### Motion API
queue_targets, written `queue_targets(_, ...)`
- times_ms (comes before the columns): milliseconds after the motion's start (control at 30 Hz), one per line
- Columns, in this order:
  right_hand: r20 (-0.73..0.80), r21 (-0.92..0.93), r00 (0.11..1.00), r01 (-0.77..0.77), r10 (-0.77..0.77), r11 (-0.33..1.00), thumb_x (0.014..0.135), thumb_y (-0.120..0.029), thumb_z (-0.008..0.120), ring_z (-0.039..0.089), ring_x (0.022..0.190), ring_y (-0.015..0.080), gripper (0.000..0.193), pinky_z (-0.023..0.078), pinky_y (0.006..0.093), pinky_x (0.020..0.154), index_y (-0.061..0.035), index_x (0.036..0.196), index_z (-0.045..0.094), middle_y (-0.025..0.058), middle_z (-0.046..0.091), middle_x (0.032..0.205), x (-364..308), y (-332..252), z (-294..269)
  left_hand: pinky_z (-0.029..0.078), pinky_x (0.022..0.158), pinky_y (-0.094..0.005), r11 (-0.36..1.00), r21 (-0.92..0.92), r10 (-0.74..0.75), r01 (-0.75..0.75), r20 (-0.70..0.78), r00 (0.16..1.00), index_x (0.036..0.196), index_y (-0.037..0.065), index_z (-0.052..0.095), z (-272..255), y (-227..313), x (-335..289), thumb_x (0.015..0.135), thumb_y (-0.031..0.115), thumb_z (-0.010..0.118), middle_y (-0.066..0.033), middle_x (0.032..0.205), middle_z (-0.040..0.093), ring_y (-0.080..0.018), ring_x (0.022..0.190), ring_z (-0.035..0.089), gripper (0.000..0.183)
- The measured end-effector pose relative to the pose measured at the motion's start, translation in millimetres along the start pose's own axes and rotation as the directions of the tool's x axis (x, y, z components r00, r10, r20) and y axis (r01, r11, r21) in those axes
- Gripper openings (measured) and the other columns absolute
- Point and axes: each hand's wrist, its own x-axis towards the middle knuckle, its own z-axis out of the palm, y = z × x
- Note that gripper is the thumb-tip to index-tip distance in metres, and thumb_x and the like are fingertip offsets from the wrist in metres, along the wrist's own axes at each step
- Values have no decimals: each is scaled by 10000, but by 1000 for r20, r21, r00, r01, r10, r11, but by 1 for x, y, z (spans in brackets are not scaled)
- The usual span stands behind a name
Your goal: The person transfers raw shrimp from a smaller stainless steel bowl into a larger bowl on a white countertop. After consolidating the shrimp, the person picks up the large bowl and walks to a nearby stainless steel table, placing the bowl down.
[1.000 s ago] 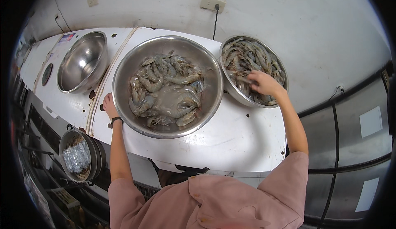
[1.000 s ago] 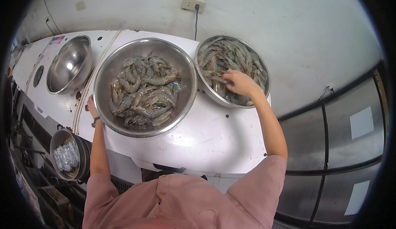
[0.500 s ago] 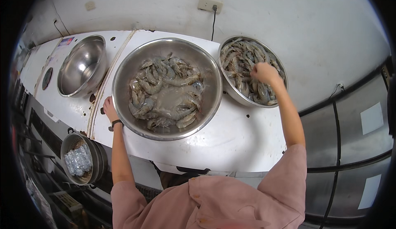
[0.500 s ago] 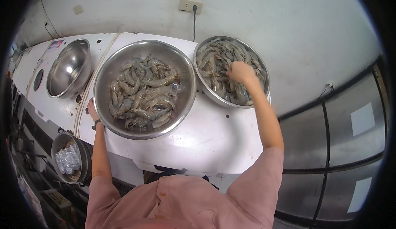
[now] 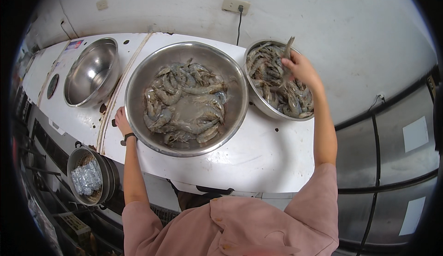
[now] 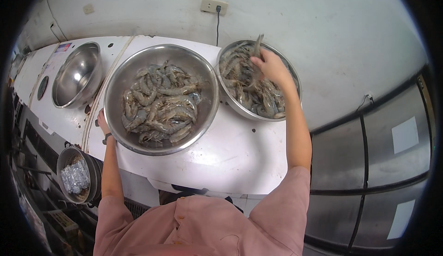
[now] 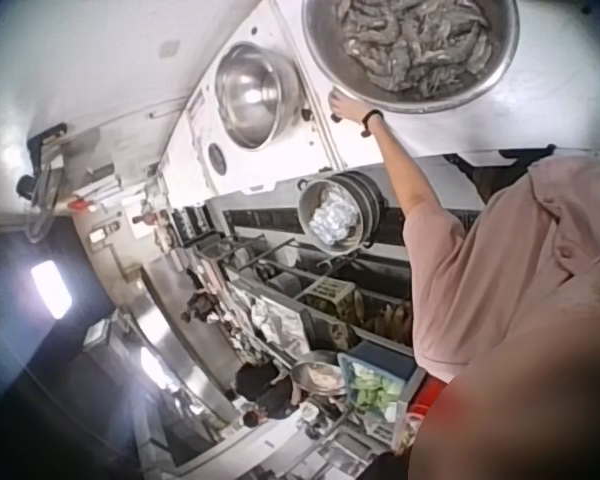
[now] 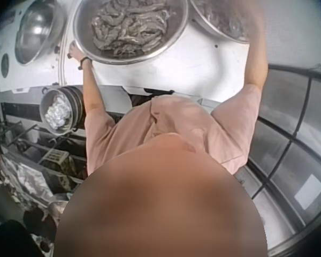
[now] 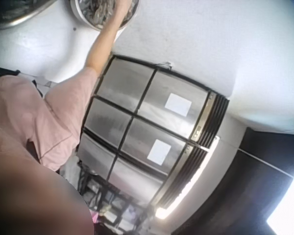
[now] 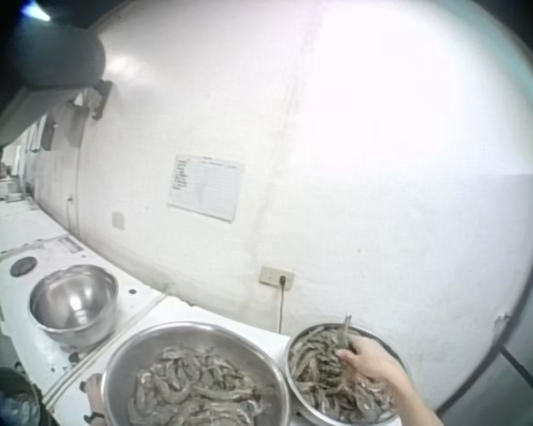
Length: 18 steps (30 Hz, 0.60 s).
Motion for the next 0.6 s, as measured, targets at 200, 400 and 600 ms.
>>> queue_targets(200,267,207,946,129,-183,970,842,-166,569,585,895,149,306,505,303,729,-13,1107,547,94,609,964,-7,-13,-27,336,904,-409,1000,-15,19,-19,-7,1000,1149,119,467,-1,-1,0,756,171,546,-39,1160,447,-253,1113,412,404)
queue_targets(400,164,-795,840,-197,517,573,735,-283,638,636,802,272,284,496,368,709,-38,876,611,141,650,877,-40,38,10,337,905,-407,1000,2,11,-11,-3,1000,1153,118,463,2,-2,1,761,171,542,-43,1155,449,-252,1115,413,404)
queue_targets(600,-49,-775,951,-229,304,589,695,-250,653,613,890,316,398,486,405,750,-19,1001,546,191,627,950,-71,64,38,333,913,-406,1000,2,10,-10,-5,1000,1151,117,461,0,-1,-1,763,173,544,-42,1163,448,-247,1130,401,401)
